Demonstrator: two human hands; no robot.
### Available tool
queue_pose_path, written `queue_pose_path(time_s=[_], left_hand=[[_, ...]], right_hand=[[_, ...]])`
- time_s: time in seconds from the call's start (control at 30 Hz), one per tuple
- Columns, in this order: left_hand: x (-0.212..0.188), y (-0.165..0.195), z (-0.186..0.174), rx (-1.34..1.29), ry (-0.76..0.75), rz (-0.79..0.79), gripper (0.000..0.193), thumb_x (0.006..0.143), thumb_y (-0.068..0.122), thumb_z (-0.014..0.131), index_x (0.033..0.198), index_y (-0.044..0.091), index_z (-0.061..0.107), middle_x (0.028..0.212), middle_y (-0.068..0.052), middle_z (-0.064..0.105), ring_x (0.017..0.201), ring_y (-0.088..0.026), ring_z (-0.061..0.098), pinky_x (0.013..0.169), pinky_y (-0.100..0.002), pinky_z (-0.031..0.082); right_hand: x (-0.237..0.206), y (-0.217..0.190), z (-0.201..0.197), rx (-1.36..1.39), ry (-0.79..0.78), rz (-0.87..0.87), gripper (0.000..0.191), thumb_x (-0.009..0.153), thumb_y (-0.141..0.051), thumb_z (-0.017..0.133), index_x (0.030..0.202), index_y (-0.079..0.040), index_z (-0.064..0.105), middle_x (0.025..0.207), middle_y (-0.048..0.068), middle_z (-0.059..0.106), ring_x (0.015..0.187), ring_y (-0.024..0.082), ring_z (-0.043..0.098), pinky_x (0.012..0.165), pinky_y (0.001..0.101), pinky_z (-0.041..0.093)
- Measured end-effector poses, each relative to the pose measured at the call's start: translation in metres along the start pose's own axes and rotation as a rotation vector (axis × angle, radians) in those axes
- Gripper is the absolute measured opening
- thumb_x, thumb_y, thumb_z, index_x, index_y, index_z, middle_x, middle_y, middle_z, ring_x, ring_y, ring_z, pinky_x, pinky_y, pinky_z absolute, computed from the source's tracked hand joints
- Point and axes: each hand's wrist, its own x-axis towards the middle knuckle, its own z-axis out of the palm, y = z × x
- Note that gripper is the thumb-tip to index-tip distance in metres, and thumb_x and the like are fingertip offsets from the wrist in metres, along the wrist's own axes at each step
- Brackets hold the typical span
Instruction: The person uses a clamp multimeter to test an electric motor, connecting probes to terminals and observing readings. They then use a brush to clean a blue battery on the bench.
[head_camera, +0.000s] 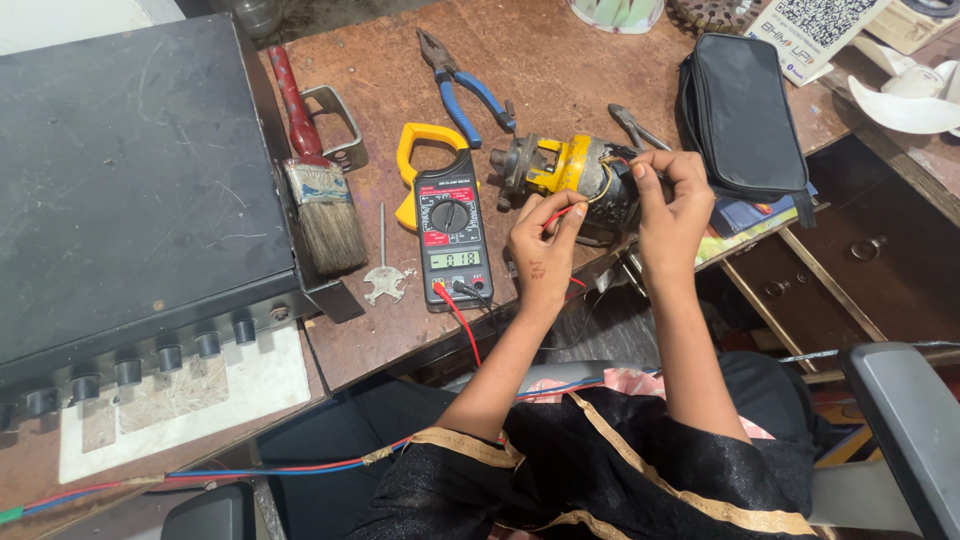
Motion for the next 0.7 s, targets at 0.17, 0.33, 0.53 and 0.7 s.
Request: queue_pose_path(time_s=[0.17,0.33,0.53,0.7], left_hand=[[-0.0003,-0.0006,0.0001,0.017,0.004,0.003,0.008,0.09,0.002,0.075,0.098,0.002,0.075,0.079,0.004,0.043,0.069,-0.005,0.037,0.059,-0.024,0.031],[-0.0008,-0.0014,-0.0001,-0.006,-0.009,0.005,0.01,0.09,0.002,0.076,0.1,0.002,0.076,0.08,0.004,0.043,0.069,-0.005,0.037,0.06,-0.024,0.032],[-0.0013,-0.0024,-0.0005,-0.037,-0.016,0.006,0.011,0.09,0.002,0.076,0.101,0.002,0.076,0.08,0.004,0.042,0.071,-0.005,0.037,0.062,-0.024,0.032],[-0.0016,-0.003,-0.0008,-0.017,0.0,0.008,0.011,0.09,0.002,0.076,0.101,0.001,0.076,0.08,0.004,0.042,0.071,-0.006,0.037,0.062,-0.024,0.032]], right_hand=[[0.0019,0.001,-0.0025,0.096,-0.021,0.107,0.009,0.099,-0.006,0.073,0.1,0.003,0.07,0.099,0.003,0.061,0.095,0.012,0.056,0.089,0.0272,0.044],[0.003,0.0007,-0.0018,0.296,-0.021,0.228,0.008,0.099,-0.006,0.073,0.102,0.0,0.069,0.098,-0.002,0.065,0.093,0.006,0.055,0.087,0.0224,0.044],[0.0027,0.0006,-0.0041,0.375,-0.043,0.259,0.008,0.098,-0.007,0.074,0.102,-0.001,0.069,0.097,-0.003,0.066,0.092,0.006,0.056,0.087,0.0222,0.045],[0.003,0.0014,-0.0056,0.355,-0.064,0.228,0.009,0.099,-0.007,0.075,0.102,0.0,0.07,0.098,-0.002,0.066,0.095,0.007,0.057,0.091,0.0233,0.044]])
